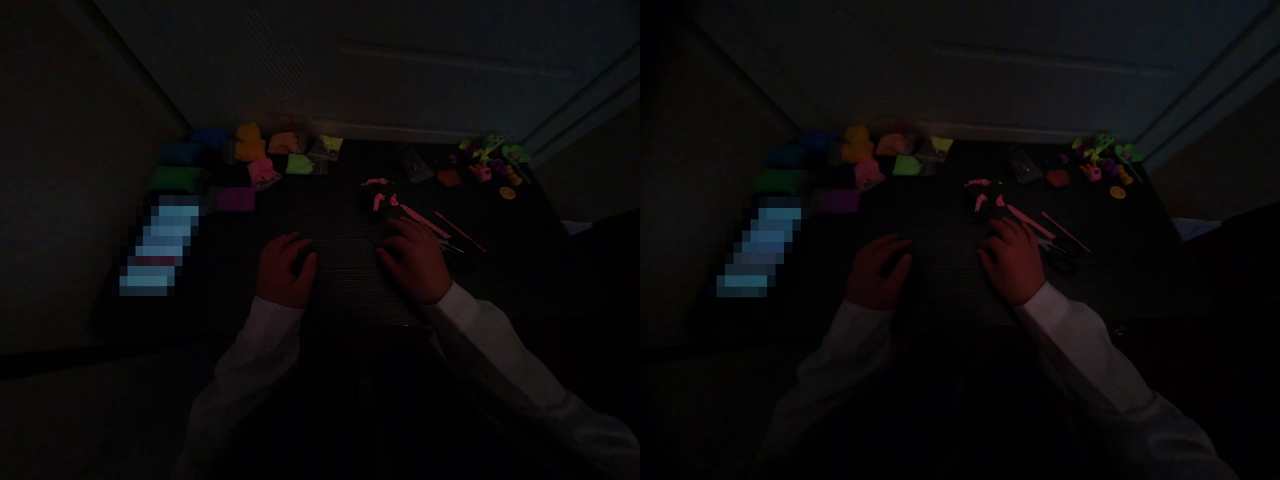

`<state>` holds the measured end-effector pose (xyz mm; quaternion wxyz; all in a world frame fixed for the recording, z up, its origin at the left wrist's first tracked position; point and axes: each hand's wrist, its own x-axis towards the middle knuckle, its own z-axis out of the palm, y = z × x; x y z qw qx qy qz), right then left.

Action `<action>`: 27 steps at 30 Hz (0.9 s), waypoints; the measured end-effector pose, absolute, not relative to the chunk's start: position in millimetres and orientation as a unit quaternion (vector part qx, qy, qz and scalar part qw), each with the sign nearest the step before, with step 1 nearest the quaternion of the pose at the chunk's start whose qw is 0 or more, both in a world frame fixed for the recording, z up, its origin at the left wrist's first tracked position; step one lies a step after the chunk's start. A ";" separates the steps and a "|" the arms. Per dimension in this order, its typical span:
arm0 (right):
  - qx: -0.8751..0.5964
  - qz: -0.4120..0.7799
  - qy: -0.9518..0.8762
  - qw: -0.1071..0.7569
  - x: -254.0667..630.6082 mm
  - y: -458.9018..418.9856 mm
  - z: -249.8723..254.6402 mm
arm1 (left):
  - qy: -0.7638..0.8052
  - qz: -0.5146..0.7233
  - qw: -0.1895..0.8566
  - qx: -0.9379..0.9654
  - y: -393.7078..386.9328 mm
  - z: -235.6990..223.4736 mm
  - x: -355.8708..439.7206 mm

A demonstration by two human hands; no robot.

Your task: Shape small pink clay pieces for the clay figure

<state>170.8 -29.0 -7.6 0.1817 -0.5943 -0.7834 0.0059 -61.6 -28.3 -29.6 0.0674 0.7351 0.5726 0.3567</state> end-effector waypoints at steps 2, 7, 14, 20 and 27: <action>-0.588 0.011 -0.787 0.185 169.6 -29.3 -6.2 | 0.573 0.358 0.067 0.734 -28.4 -29.7 -61.4; -0.584 0.034 -0.784 0.207 160.8 -32.9 -2.7 | 0.578 0.359 0.079 0.729 -29.1 -28.9 -60.9; -0.563 0.082 -0.788 0.234 157.6 -33.6 -1.4 | 0.572 0.366 0.071 0.731 -28.4 -29.6 -60.5; -0.529 0.109 -0.797 0.269 184.3 -38.7 -3.4 | 0.571 0.369 0.070 0.730 -29.0 -30.0 -60.7; -0.476 0.036 -0.869 0.130 166.7 -40.4 -2.5 | 0.572 0.372 0.061 0.729 -29.3 -28.8 -59.5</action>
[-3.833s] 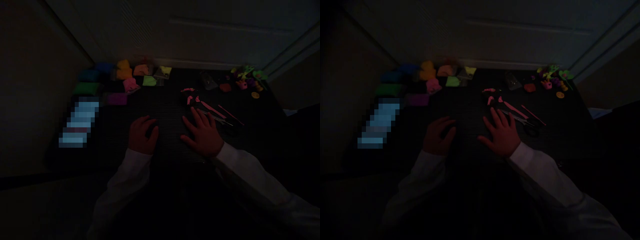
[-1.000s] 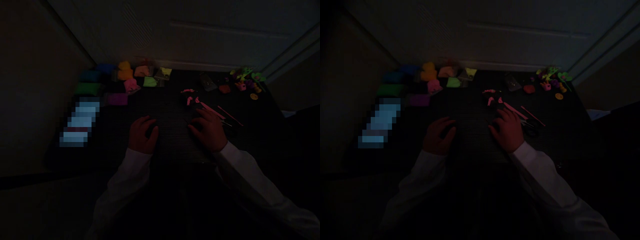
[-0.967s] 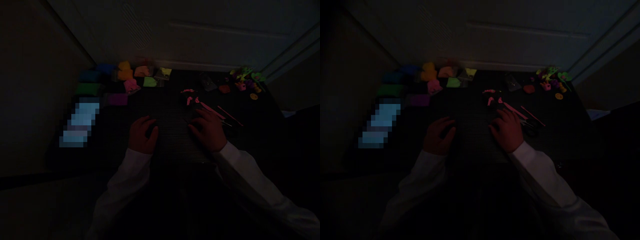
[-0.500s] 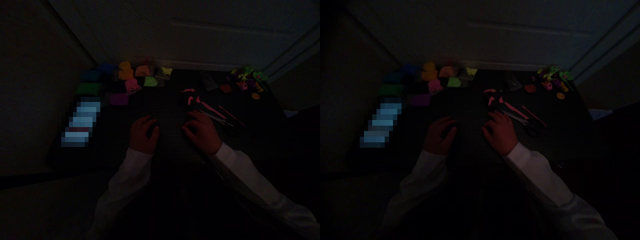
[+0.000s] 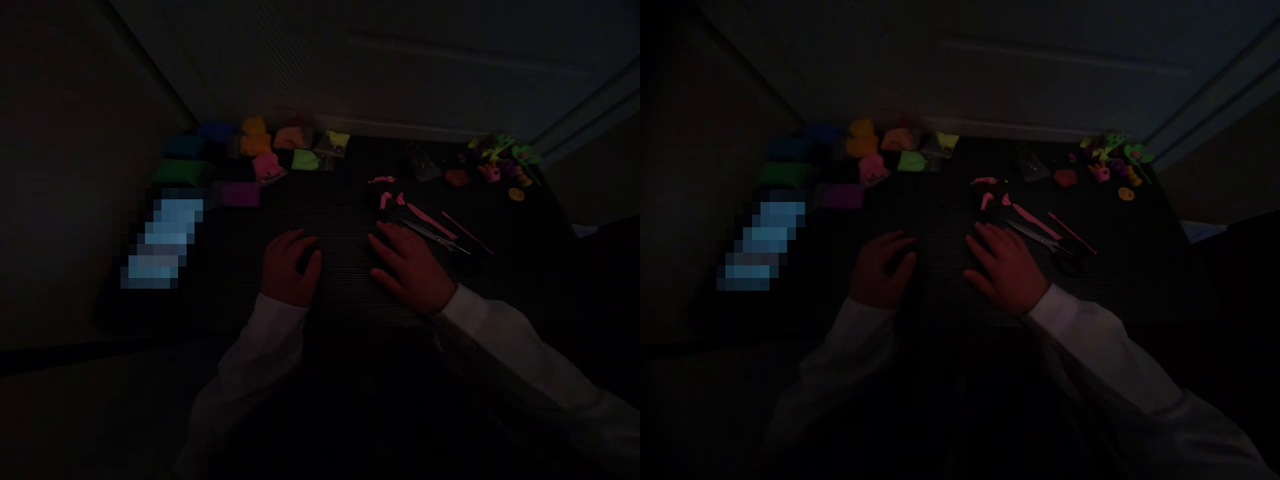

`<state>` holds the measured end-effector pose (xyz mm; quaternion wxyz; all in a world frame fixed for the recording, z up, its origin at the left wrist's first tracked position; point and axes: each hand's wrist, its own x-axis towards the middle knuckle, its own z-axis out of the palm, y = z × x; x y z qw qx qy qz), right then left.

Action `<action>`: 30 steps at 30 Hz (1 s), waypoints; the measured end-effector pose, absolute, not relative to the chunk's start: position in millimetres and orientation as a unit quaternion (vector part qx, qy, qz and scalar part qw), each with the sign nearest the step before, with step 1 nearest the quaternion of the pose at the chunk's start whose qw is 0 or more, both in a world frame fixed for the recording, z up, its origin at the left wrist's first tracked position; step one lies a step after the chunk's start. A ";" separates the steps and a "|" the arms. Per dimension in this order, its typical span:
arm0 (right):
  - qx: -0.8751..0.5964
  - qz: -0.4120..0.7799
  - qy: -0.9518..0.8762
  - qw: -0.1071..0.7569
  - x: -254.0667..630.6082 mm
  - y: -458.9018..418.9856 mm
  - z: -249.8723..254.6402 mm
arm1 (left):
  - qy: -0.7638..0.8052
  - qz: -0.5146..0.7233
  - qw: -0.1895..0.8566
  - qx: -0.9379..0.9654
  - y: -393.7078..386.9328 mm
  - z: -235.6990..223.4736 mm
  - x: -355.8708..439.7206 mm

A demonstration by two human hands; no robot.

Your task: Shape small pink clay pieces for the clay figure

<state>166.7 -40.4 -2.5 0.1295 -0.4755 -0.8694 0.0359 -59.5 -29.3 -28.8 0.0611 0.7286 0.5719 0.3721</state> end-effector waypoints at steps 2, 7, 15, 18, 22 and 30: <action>-0.479 0.017 -0.873 0.095 159.4 -39.0 -1.4 | 0.570 0.372 0.059 0.730 -29.1 -28.9 -59.2; -0.504 0.004 -0.861 0.066 152.8 -38.9 -2.0 | 0.570 0.367 0.072 0.732 -29.1 -28.9 -59.9; -0.498 0.005 -0.863 0.085 152.4 -41.6 -0.3 | 0.574 0.364 0.073 0.730 -30.0 -28.5 -60.1; -0.495 0.003 -0.864 0.095 153.9 -40.8 -0.6 | 0.579 0.361 0.072 0.728 -30.2 -27.2 -59.4; -0.485 0.008 -0.870 0.087 152.9 -41.1 -0.6 | 0.575 0.362 0.074 0.730 -30.6 -26.0 -59.5; -0.500 0.013 -0.862 0.081 150.7 -41.5 -0.5 | 0.565 0.381 0.058 0.729 -30.2 -29.0 -59.8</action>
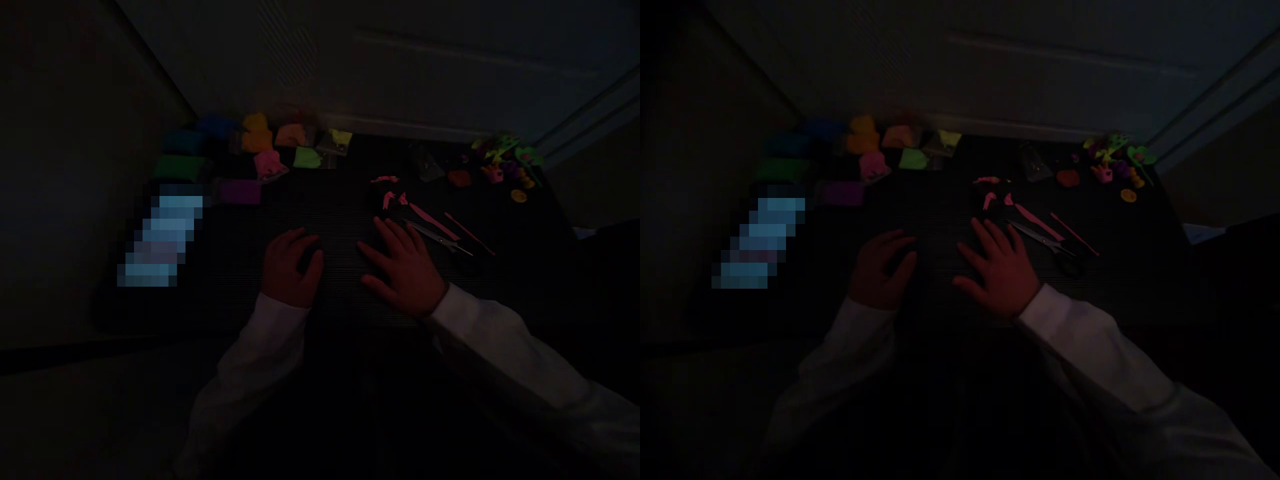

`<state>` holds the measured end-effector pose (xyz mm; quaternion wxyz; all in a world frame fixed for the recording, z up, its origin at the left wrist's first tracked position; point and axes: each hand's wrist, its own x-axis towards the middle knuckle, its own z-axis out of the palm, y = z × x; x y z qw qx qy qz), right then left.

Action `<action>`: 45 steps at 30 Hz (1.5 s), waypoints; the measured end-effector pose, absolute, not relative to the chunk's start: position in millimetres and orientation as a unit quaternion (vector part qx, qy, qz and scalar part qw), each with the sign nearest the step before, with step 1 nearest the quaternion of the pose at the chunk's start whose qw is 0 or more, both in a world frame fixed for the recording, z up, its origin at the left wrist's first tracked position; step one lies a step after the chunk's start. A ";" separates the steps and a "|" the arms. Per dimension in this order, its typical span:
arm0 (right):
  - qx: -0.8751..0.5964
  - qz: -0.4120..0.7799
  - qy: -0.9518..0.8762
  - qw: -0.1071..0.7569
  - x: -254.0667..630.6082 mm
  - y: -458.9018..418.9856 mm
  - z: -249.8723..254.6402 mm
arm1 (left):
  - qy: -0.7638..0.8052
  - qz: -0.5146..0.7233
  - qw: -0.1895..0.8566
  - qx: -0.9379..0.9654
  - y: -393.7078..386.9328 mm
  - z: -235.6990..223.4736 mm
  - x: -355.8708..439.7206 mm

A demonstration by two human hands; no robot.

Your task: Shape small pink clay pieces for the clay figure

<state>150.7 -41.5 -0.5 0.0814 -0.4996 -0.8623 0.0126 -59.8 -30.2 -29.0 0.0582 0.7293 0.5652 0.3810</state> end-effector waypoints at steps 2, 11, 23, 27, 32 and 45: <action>-0.508 0.008 -0.857 0.085 150.7 -41.4 -0.7 | 0.565 0.388 0.055 0.726 -30.0 -28.9 -59.0; -0.511 0.000 -0.857 0.067 149.9 -42.5 -0.9 | 0.569 0.383 0.059 0.725 -30.6 -28.0 -59.6; -0.514 -0.004 -0.857 0.034 150.7 -46.6 -0.9 | 0.564 0.385 0.061 0.728 -29.6 -28.1 -59.0; -0.503 0.006 -0.864 0.024 148.1 -49.4 0.0 | 0.560 0.388 0.055 0.729 -29.3 -27.8 -58.7; -0.533 -0.001 -0.846 0.027 148.4 -49.3 -0.3 | 0.565 0.383 0.058 0.729 -29.5 -27.9 -58.5; -0.537 -0.004 -0.843 0.027 147.6 -51.1 0.4 | 0.567 0.385 0.057 0.726 -29.3 -27.4 -58.0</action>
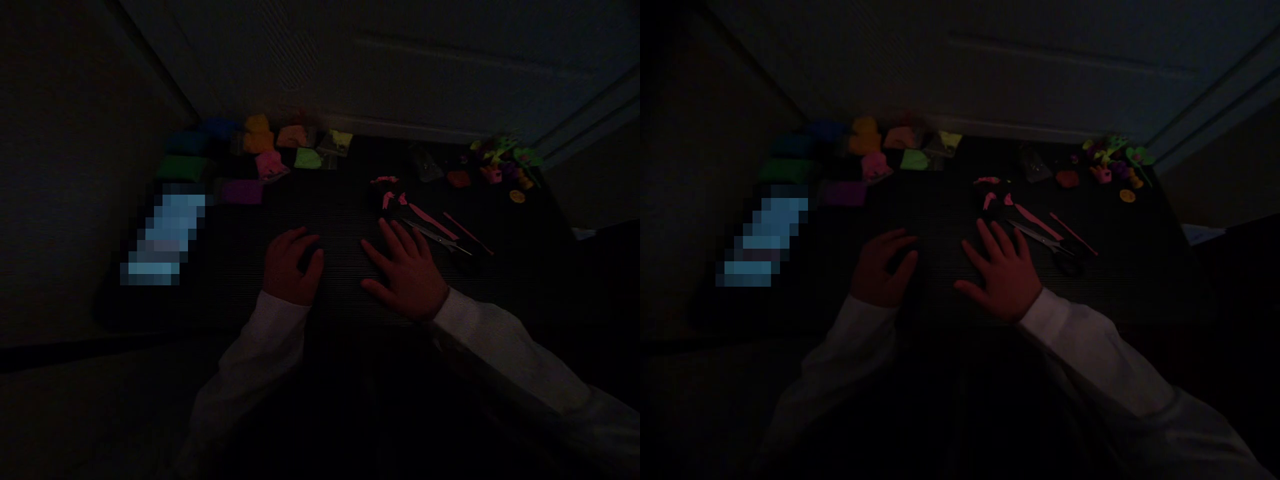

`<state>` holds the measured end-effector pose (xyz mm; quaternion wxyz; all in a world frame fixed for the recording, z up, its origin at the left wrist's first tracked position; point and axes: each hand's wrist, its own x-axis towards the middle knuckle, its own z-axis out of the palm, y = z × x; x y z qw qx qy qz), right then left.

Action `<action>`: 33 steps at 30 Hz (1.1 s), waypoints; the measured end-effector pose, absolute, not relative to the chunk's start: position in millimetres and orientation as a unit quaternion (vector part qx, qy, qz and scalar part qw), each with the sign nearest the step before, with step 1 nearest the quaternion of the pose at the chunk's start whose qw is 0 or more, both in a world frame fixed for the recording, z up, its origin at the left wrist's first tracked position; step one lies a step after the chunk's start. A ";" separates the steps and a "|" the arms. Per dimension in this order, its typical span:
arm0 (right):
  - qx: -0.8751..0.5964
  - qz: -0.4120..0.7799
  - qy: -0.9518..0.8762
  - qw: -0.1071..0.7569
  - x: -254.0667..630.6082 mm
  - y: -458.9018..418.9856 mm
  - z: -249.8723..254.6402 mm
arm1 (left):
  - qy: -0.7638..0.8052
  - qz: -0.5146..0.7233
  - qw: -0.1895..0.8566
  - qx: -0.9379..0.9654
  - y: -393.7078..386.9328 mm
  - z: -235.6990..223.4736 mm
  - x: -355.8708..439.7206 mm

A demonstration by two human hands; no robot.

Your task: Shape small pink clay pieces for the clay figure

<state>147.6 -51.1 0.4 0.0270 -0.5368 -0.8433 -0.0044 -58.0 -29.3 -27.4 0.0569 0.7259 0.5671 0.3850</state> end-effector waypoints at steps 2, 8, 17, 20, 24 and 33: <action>-0.522 0.001 -0.852 0.025 146.2 -52.5 0.8 | 0.568 0.385 0.058 0.725 -29.2 -28.3 -57.9; -0.546 -0.009 -0.837 0.031 147.8 -52.1 -0.4 | 0.563 0.395 0.051 0.724 -28.4 -30.5 -58.4; -0.543 0.000 -0.839 0.032 146.8 -54.4 0.0 | 0.567 0.385 0.053 0.726 -28.4 -29.2 -57.9; -0.553 -0.011 -0.832 0.032 148.4 -54.4 0.0 | 0.564 0.383 0.053 0.730 -28.2 -29.8 -58.5; -0.516 -0.004 -0.856 0.021 146.6 -57.0 0.3 | 0.571 0.368 0.063 0.732 -28.4 -30.7 -59.9; -0.527 0.003 -0.849 0.031 146.6 -58.1 0.4 | 0.571 0.375 0.063 0.728 -28.6 -29.5 -58.9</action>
